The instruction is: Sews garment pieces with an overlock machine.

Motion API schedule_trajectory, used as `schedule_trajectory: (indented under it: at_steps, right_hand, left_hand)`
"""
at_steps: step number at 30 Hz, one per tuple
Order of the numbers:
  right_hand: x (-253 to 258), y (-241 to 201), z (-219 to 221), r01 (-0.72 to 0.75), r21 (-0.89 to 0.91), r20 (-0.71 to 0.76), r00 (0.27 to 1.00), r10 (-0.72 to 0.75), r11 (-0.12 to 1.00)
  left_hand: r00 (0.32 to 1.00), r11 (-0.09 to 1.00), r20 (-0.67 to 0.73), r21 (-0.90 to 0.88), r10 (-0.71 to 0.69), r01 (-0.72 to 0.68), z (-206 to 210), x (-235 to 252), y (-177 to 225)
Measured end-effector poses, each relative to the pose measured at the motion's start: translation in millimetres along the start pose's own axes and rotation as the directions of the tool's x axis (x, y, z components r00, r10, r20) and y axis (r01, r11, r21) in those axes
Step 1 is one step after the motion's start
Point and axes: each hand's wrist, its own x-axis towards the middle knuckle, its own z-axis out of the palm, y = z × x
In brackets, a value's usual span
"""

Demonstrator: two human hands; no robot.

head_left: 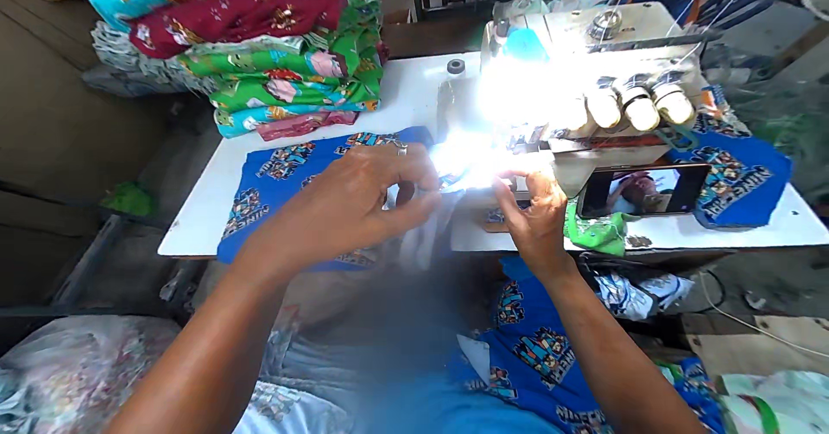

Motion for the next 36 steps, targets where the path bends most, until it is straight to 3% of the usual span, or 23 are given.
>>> schedule_trajectory:
  at_steps: [15,29,36]
  right_hand:
    - [1.1,13.3,0.6,0.050,0.015,0.005,0.999,-0.050,0.999]
    - [14.3,14.2,-8.8,0.009,0.072,0.097,0.995,-0.016,0.997]
    - [12.9,12.0,-16.9,0.051,0.017,0.112,0.992,-0.053,0.999]
  left_hand:
    - [0.998,0.997,-0.035,0.052,-0.051,0.053,-3.5,7.0,-2.4]
    - [0.998,0.997,-0.066,-0.076,-0.006,0.001,-0.9,1.8,-25.5]
    - [0.994,0.998,-0.090,0.015,-0.063,0.065,0.7,-2.1,-21.1]
